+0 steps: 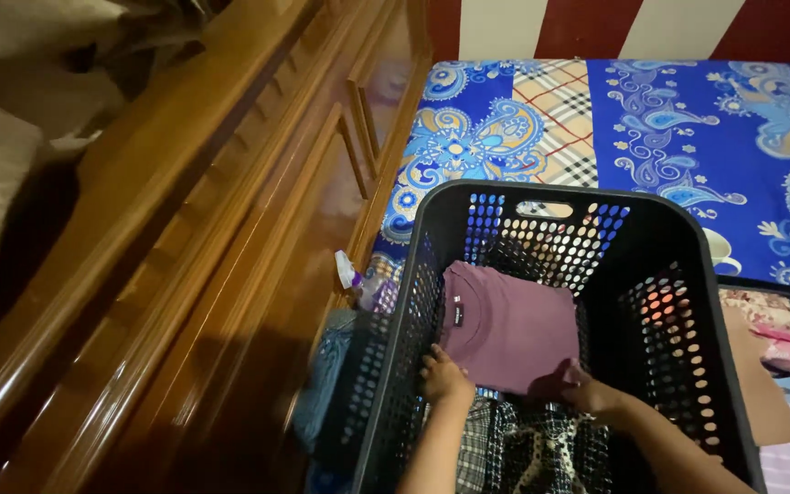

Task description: Unpacking clothes from a suitcase on a bed into a laundry basket on the floor.

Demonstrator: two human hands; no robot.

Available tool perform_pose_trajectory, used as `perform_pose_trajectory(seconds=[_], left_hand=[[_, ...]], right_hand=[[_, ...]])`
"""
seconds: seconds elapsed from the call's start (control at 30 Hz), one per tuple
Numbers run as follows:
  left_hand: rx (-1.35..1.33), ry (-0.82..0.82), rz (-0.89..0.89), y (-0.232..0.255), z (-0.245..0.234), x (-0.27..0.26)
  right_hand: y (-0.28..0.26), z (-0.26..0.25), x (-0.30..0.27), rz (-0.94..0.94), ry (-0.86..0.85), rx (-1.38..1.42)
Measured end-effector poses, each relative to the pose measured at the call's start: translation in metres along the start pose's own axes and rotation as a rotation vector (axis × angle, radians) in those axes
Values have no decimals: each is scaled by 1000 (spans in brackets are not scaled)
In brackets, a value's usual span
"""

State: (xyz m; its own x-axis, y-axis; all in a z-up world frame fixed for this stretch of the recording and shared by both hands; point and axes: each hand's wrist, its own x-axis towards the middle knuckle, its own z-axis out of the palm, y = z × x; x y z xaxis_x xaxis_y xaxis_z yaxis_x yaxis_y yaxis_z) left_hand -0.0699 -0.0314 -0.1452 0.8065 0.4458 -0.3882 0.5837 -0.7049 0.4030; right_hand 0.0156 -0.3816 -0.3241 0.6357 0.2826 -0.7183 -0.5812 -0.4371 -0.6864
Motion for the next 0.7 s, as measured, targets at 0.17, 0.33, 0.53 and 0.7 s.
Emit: perform_pose_trajectory(seconds=[0.17, 0.33, 0.53, 0.7], left_hand=[[-178, 163, 189, 18, 27, 17], [-596, -21, 279, 45, -32, -1], [-989, -134, 420, 81, -32, -43], [-866, -194, 417, 110, -65, -118]], right_hand=[[-79, 40, -101, -244, -46, -274], [-138, 67, -193, -145, 62, -335], [-104, 51, -176, -446, 172, -241], [-139, 54, -232, -520, 316, -354]])
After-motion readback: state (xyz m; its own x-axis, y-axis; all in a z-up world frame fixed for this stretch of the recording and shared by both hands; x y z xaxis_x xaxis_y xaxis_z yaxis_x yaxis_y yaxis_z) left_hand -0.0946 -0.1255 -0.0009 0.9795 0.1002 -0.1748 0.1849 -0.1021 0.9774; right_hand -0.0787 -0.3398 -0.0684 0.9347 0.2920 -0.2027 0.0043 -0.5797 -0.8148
